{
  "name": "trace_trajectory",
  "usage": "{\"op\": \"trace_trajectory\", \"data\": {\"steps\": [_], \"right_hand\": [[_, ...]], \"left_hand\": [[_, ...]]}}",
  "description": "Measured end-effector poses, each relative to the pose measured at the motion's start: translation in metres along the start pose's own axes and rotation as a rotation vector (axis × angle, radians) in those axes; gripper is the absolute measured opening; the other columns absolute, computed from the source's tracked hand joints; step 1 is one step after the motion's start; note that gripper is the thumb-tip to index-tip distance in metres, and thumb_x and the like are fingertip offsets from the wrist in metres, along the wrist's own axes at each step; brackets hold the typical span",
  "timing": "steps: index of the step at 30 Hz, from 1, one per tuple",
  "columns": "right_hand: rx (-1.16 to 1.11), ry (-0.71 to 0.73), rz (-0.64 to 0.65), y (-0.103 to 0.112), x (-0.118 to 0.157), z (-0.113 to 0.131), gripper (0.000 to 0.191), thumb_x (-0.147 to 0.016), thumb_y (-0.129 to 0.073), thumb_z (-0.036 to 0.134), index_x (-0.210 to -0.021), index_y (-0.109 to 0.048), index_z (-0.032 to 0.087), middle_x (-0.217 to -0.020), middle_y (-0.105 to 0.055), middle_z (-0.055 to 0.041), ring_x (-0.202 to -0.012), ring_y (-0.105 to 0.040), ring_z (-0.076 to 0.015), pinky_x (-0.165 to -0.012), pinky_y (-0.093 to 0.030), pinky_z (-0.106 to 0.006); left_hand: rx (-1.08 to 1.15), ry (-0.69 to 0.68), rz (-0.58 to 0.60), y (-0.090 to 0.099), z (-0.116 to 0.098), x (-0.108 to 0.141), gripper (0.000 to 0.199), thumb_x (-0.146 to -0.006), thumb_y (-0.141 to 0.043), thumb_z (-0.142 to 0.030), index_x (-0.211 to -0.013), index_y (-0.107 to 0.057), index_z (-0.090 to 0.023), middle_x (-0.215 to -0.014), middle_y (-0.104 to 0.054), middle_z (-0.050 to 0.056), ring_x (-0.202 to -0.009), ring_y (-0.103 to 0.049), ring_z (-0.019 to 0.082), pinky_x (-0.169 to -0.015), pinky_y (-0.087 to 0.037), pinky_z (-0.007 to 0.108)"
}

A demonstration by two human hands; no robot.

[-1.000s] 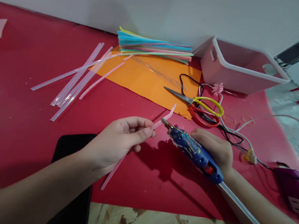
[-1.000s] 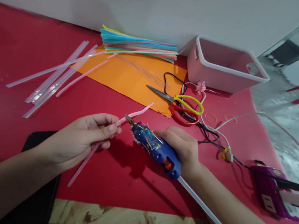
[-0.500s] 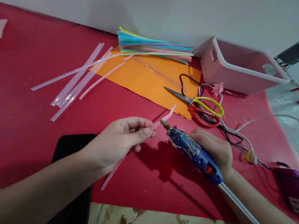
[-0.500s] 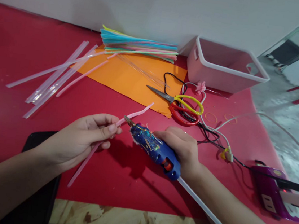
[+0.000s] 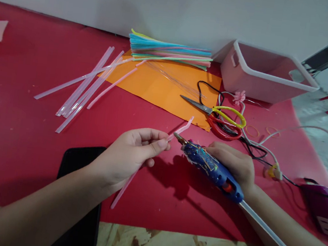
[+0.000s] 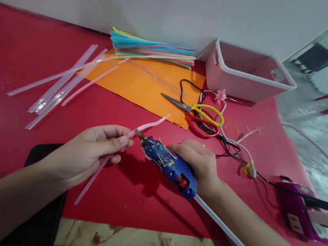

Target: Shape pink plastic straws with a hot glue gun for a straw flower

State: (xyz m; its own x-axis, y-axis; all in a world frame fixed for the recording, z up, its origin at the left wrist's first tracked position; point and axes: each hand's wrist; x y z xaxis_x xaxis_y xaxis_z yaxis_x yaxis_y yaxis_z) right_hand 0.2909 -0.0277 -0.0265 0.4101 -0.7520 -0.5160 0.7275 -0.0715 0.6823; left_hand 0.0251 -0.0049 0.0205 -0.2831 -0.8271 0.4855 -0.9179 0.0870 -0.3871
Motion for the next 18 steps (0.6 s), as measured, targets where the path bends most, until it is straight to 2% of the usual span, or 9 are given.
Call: {"op": "trace_trajectory", "data": {"steps": [18], "right_hand": [[-0.026,-0.002,0.041,0.0006,0.0020,-0.0007,0.017,-0.101,-0.058,0.029,-0.108,-0.072,0.022,-0.073,-0.061,-0.0042,-0.065,-0.059,-0.0193,-0.060,-0.045,-0.033]], "left_hand": [[-0.112,-0.055,0.034,0.0009,0.0003,0.0014,0.005,-0.079,-0.085,-0.019,-0.078,-0.080,-0.019,-0.073,-0.071,-0.003,-0.056,-0.050,0.004,-0.052,-0.040,0.017]]}}
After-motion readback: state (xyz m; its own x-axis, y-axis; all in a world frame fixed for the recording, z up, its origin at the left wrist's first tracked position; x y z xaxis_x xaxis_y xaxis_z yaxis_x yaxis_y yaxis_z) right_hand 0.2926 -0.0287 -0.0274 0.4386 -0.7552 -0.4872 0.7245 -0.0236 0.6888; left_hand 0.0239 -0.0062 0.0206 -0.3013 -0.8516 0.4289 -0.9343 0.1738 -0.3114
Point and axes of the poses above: each hand's wrist, its own x-axis away from the middle knuckle, its own y-axis out of the back of the hand, z = x × y
